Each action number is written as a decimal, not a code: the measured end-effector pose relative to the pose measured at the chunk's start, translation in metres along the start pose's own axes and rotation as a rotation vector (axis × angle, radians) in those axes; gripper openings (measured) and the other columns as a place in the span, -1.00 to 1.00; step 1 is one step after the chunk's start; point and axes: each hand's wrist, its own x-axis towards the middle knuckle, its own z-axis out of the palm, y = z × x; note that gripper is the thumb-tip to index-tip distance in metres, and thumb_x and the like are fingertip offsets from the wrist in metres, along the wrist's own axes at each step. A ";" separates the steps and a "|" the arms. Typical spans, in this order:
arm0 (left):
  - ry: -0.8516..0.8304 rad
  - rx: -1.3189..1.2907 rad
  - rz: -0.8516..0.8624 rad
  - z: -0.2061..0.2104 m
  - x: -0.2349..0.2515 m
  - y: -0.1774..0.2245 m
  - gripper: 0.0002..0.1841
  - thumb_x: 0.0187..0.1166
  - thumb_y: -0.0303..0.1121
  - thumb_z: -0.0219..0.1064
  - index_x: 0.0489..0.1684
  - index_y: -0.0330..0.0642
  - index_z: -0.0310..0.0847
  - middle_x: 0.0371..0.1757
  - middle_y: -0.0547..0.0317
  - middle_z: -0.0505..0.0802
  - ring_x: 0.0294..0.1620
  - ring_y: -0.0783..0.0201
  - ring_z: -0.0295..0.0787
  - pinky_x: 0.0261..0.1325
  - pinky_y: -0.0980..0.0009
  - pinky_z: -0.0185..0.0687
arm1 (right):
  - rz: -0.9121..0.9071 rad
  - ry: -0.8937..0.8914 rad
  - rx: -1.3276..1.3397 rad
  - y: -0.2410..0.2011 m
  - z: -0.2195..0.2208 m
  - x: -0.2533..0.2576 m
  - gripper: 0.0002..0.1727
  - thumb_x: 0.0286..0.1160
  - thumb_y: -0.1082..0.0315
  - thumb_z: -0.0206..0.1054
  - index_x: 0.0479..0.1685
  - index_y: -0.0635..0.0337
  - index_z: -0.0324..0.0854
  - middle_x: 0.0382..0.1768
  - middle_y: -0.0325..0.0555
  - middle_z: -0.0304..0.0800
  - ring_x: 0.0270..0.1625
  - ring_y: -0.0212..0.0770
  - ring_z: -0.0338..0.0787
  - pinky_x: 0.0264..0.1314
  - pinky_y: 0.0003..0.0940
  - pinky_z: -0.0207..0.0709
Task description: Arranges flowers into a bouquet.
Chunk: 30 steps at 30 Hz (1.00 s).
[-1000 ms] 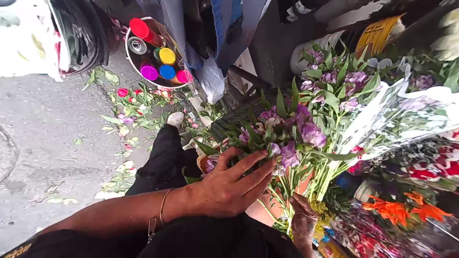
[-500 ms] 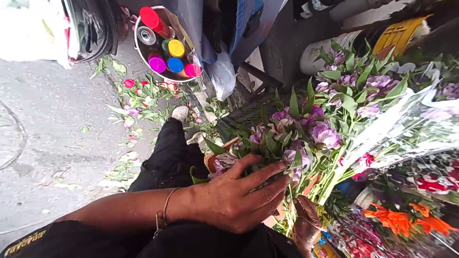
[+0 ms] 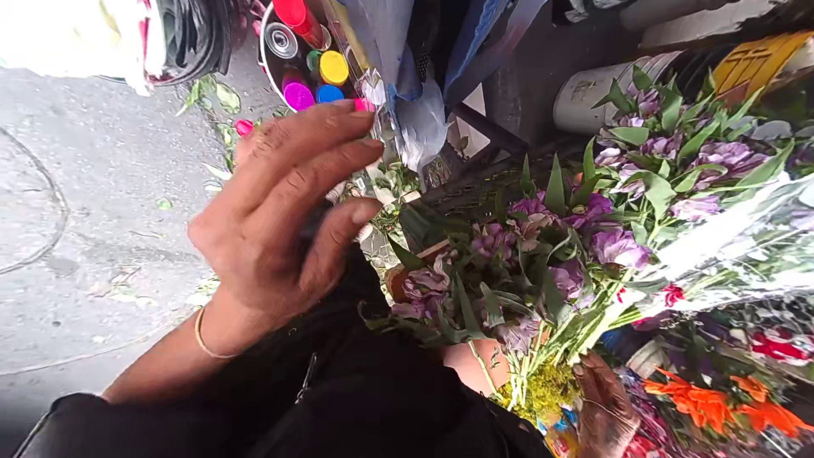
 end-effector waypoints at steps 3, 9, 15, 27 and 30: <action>-0.022 0.032 -0.148 -0.009 -0.002 -0.013 -0.57 0.82 -0.17 0.07 0.25 -0.37 0.68 0.43 -0.14 0.72 0.56 0.06 0.59 0.62 0.15 0.47 | -0.028 0.094 -0.158 0.011 0.001 0.029 -0.74 0.55 0.53 0.31 0.12 0.48 0.71 0.13 -0.05 0.83 0.20 -0.42 0.79 0.36 -0.53 0.63; -0.044 0.134 -0.155 -0.011 -0.008 -0.004 -0.57 0.82 -0.15 0.11 0.28 -0.36 0.67 0.44 -0.20 0.71 0.53 0.07 0.61 0.59 0.18 0.46 | -0.134 0.026 -0.579 0.031 0.023 0.103 -0.55 0.69 0.20 0.28 0.34 0.39 0.67 0.22 0.46 0.73 0.30 0.36 0.71 0.36 0.20 0.54; -0.055 0.269 -0.144 -0.030 -0.010 0.026 -0.51 0.82 -0.07 0.11 0.31 -0.35 0.68 0.46 -0.30 0.69 0.56 -0.05 0.58 0.60 0.06 0.41 | -0.129 0.212 -0.565 0.025 0.051 0.123 -0.62 0.55 0.23 0.40 0.10 0.42 0.73 0.10 0.57 0.66 0.26 0.51 0.64 0.39 0.33 0.43; -0.090 0.212 0.175 0.002 -0.031 0.147 -0.58 0.82 -0.17 0.11 0.05 -0.35 0.80 0.11 -0.16 0.87 0.16 0.21 0.81 0.27 0.35 0.66 | -0.238 0.529 -0.401 0.005 -0.022 0.110 -0.43 0.81 0.06 0.07 0.08 0.56 0.59 0.20 0.61 0.59 0.25 0.57 0.64 0.25 0.42 0.47; -0.230 -0.131 0.216 0.045 -0.034 0.190 -0.63 0.81 -0.22 0.13 0.08 -0.32 0.80 0.06 0.06 0.89 -0.05 0.52 0.77 0.05 0.57 0.68 | -0.315 0.573 -0.412 -0.035 -0.041 0.077 -0.50 0.85 0.11 0.03 0.15 0.50 0.56 -0.09 0.51 0.76 -0.13 0.51 0.82 -0.12 0.40 0.61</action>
